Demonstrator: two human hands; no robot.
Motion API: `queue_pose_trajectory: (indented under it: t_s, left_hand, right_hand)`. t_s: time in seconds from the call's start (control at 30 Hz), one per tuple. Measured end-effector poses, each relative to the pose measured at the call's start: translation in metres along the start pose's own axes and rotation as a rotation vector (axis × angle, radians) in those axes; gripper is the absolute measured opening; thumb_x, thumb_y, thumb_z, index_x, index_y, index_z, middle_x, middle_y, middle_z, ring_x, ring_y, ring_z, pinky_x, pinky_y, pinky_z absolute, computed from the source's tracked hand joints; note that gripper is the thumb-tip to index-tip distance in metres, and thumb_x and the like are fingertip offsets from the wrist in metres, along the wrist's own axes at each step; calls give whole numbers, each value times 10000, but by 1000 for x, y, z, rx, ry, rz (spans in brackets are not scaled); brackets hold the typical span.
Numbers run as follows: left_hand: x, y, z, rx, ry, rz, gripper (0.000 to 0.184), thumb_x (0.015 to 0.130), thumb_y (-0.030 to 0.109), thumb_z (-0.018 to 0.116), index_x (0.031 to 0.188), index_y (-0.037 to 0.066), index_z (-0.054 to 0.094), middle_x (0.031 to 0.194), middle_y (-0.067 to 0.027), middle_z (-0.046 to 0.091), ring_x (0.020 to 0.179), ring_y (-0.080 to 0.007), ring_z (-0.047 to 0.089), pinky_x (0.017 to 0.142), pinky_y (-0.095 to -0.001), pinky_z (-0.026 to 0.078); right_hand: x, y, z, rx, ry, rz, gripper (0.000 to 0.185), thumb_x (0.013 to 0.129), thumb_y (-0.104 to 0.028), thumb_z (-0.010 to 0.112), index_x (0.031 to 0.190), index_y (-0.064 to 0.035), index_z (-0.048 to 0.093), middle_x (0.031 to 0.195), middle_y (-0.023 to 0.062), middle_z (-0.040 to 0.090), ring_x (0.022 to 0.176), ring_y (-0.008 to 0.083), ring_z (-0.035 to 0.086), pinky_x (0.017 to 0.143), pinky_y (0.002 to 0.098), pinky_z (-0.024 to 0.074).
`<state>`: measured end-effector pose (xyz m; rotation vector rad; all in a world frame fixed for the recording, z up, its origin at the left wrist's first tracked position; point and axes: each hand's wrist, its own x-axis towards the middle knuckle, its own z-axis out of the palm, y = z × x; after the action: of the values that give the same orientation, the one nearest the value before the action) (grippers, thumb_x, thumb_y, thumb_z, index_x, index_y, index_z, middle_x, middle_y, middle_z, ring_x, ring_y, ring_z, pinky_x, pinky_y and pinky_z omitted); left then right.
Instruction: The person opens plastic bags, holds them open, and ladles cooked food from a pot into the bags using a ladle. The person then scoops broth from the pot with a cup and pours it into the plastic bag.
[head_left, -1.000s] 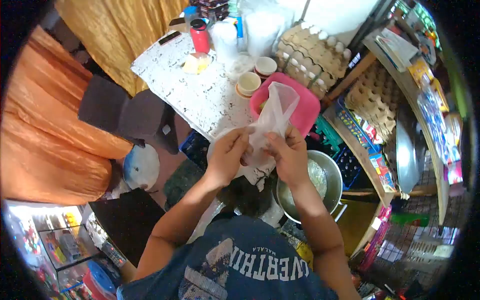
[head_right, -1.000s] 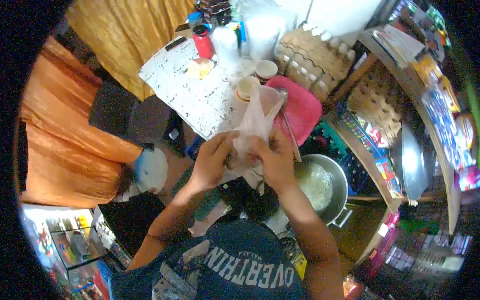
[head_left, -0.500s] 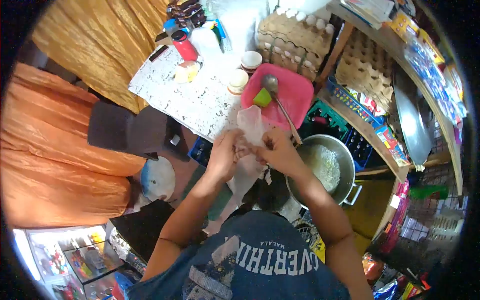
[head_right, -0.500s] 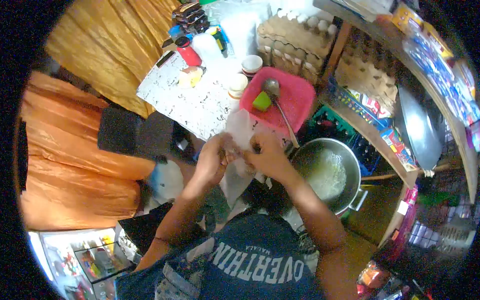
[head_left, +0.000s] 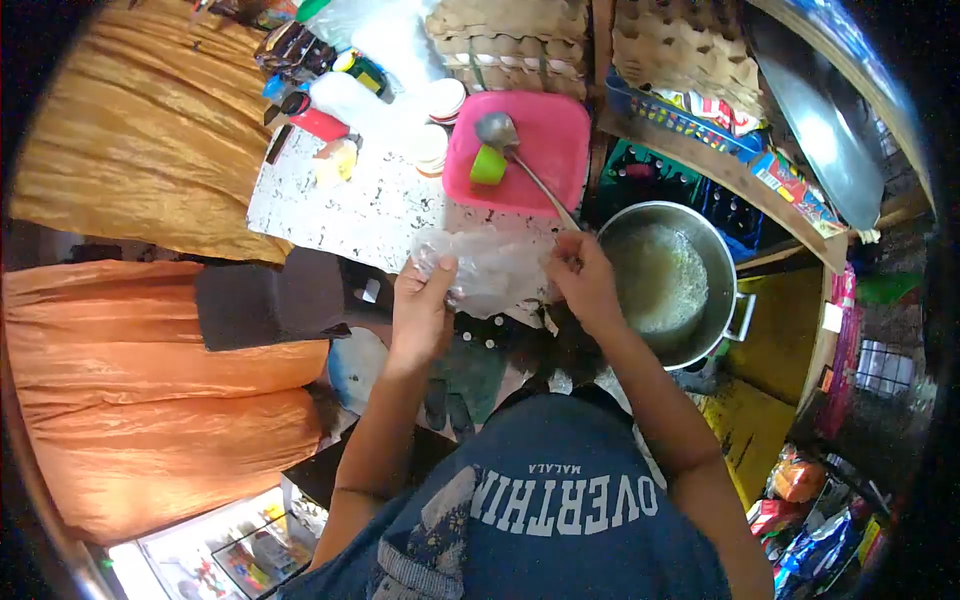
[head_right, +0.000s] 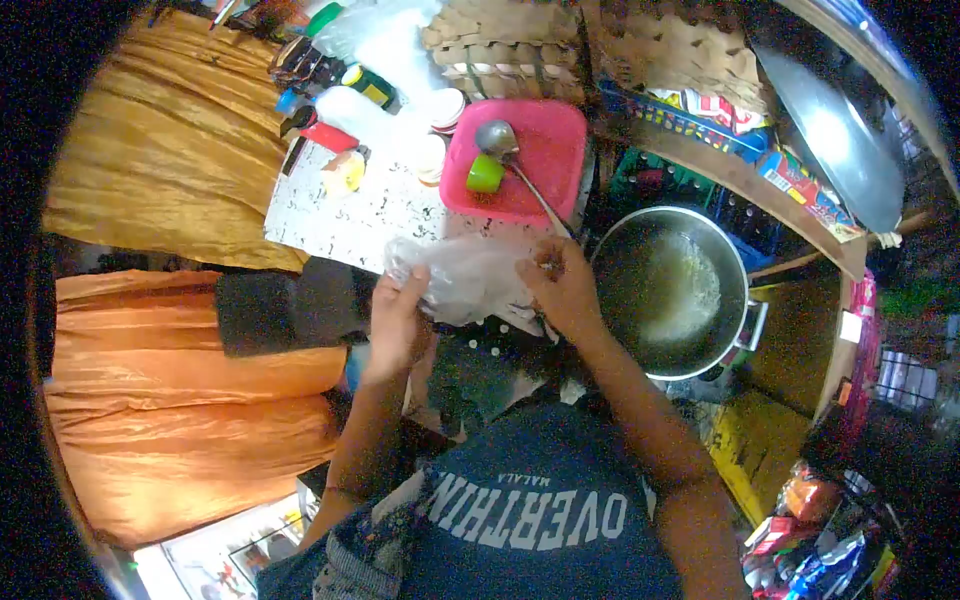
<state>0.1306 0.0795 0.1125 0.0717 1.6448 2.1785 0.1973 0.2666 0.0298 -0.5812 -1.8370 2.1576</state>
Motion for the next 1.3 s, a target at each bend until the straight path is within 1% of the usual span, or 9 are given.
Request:
queue_pose_trajectory:
  t_s: [0.13,0.2,0.4,0.5,0.6,0.73,0.83,1.17,1.3]
  left_hand:
    - [6,5,-2,-26,-23,-10,218,941,98,545,1147,26,549,1037,-71,643,913,-159,626,804,-321,509]
    - [6,9,-5,-105,29,1,221,941,107,549,1147,25,549,1031,-71,645,908,-161,630,808,-327,509]
    - [3,12,-13,-70,62,60,208,937,114,560,1124,24,554,1010,-62,645,872,-138,620,771,-299,508]
    - [6,0,-30,45,129,141,177,935,116,566,1086,22,564,964,-42,646,827,-114,605,724,-271,494]
    - [4,-4,-35,156,214,149,149,925,127,587,1039,31,574,895,-12,645,752,-77,581,670,-242,472]
    - [2,-20,-38,110,201,104,146,895,165,638,976,55,585,819,13,641,630,-35,547,524,-198,438]
    - [-3,-23,-24,116,196,59,145,892,179,644,953,59,590,797,16,637,614,-34,548,492,-193,433]
    - [-22,-33,-17,31,-24,-83,184,938,239,572,916,61,611,742,13,616,620,-50,550,504,-194,451]
    - [-32,-23,-20,135,55,-86,147,929,213,586,903,70,604,740,21,595,608,-50,537,514,-192,452]
  right_hand:
    - [5,20,17,162,-230,381,274,902,-198,617,1087,-17,529,964,63,572,726,126,588,528,266,516]
    - [2,10,23,603,-210,538,261,906,-205,612,1076,-24,531,968,71,575,736,130,593,551,254,516]
    - [10,11,33,53,-325,211,141,908,-146,591,954,-14,571,856,52,593,724,119,598,575,255,520]
    - [17,-7,41,100,-250,26,72,844,-96,614,830,-34,582,727,5,583,636,97,579,561,240,480]
    - [4,-44,43,9,-351,-182,18,834,-49,589,839,-33,581,762,12,584,664,92,575,583,231,470]
    - [6,-39,44,-13,-346,-194,43,885,-43,566,913,-11,568,818,19,571,723,85,567,646,235,499]
    - [5,-23,39,109,-338,84,82,879,-33,558,956,-17,582,853,15,568,740,72,548,678,238,487]
    - [-17,-1,61,118,-380,168,136,856,-116,660,942,-19,618,834,-4,611,774,82,567,695,238,462]
    - [-16,20,54,141,-392,278,107,847,-76,637,935,-23,607,818,-6,607,744,78,563,658,239,463]
